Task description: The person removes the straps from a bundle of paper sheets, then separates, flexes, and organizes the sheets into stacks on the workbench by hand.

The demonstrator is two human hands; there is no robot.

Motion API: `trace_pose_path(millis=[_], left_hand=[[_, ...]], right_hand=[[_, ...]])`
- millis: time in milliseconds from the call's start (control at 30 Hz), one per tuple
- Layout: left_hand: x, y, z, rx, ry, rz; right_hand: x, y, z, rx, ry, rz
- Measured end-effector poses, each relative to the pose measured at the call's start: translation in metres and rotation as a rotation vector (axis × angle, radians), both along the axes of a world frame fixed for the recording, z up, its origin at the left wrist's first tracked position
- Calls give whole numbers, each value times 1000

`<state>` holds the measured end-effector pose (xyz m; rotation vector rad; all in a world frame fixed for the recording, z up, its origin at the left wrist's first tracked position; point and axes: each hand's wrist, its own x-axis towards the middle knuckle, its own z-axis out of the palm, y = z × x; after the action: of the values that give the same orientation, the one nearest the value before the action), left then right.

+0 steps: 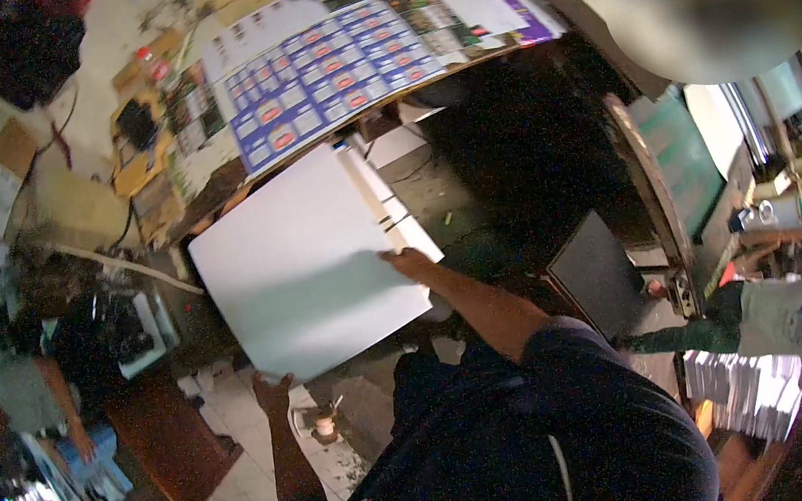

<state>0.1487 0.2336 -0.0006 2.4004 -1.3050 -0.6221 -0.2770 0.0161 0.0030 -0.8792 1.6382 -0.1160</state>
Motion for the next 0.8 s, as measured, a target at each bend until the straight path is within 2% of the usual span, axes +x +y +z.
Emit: trace_pose_path(millis=[33,67,100,133,167,200,233,267,300,333,367,400,467,500,567,600,633,667,700,733,767,800], left_hand=[[12,6,-23,-50,129,25],[29,11,-45,-92,257,50],[37,9,-43,-17,228,28],[40,5,-32,19,212,31],[39,0,-14,81,202,44],[40,-5,4,163,195,63],[39,-6,21,259,206,83],[38,-5,34,373,256,100],[79,16,-26,529,285,-48],[52,10,4,591,450,94],[8,6,55,655,614,236],[-11,1,68,639,766,265],[-34,-14,51,521,891,295],[-45,-27,47,521,895,269],[-72,-57,36,189,1033,537],[-81,-69,28,185,1049,516],[-82,-75,19,142,963,497],[-83,-79,14,97,872,483],[-79,-81,5,219,701,525],[-81,-75,-5,216,697,516],[-76,-62,-37,49,524,551],[-81,-61,-25,26,413,516]], right_hand=[[7,1,14,-95,-31,67],[18,9,33,-177,96,59],[20,9,68,-96,119,128],[24,21,63,-197,163,102],[20,34,73,-184,118,142],[17,53,56,-274,180,170],[6,70,64,-263,101,168],[-9,87,58,-230,11,90],[-27,92,94,-22,-45,55],[-48,100,77,103,-103,-34],[-67,111,56,230,-164,-125],[-85,107,70,334,-97,-1],[-103,104,36,391,-120,-4],[-106,99,17,378,-115,-25],[-107,76,-16,168,-52,-147],[-108,58,-24,87,-120,-143],[-91,39,-5,-10,0,-262],[-82,27,-29,-153,49,-311],[-74,14,-17,-54,145,-327],[-69,9,-4,48,238,-343],[-66,13,17,45,228,-353],[-62,16,39,-78,285,-422]])
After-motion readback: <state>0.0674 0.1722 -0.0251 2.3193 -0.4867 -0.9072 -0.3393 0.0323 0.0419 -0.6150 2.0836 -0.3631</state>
